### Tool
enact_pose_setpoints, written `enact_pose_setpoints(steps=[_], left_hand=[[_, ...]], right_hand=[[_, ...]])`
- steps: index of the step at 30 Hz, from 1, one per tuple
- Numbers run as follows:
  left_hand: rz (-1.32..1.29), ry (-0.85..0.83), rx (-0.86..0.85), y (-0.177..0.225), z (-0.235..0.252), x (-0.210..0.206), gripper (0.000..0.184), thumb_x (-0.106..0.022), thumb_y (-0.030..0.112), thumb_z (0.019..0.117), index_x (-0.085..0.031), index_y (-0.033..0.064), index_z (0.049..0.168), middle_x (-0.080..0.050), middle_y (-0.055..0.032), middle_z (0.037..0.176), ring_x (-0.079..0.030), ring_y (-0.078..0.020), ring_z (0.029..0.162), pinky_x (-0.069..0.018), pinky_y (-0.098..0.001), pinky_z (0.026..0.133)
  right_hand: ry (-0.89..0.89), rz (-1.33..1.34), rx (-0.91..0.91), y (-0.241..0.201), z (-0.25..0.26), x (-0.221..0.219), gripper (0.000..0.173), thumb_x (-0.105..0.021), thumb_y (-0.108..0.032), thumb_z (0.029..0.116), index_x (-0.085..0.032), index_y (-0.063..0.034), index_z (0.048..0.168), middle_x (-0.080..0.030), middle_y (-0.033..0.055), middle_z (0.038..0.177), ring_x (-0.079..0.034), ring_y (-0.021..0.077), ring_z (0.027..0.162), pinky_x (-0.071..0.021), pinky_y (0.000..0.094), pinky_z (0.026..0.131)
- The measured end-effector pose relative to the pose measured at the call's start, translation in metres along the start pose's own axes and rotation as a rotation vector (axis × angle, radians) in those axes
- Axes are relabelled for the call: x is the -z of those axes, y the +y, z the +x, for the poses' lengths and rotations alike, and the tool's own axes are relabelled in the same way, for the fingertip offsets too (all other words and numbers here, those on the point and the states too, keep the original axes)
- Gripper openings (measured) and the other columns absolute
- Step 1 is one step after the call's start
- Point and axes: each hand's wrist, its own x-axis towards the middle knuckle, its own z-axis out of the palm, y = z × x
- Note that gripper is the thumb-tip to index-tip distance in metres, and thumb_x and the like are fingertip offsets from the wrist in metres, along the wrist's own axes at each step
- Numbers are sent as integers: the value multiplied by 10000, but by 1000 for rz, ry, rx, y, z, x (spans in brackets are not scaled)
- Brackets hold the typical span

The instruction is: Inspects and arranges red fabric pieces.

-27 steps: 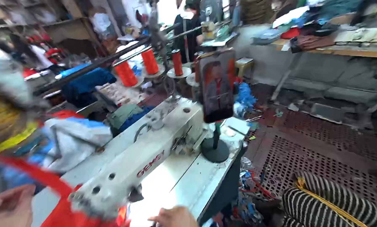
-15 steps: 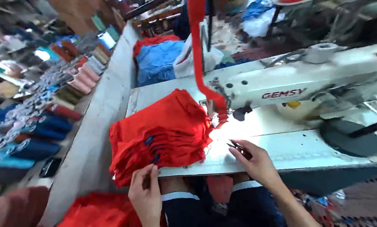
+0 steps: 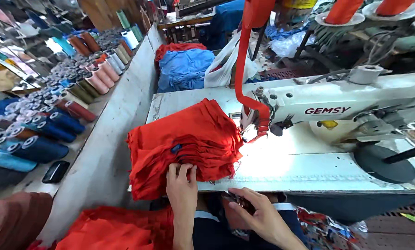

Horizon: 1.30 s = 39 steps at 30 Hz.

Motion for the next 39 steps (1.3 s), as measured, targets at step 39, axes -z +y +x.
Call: enact_pose_setpoints(steps=[39], left_hand=[[-345, 189, 135, -6, -43, 4, 200, -707, 131, 940, -733, -1, 1087, -742, -66, 993, -719, -60, 885, -610, -217, 813]], right_hand=[[185, -529, 392, -25, 76, -36, 345, -585, -397, 1027, -747, -181, 1241, -690, 23, 854, -644, 151, 638, -504, 317, 504]])
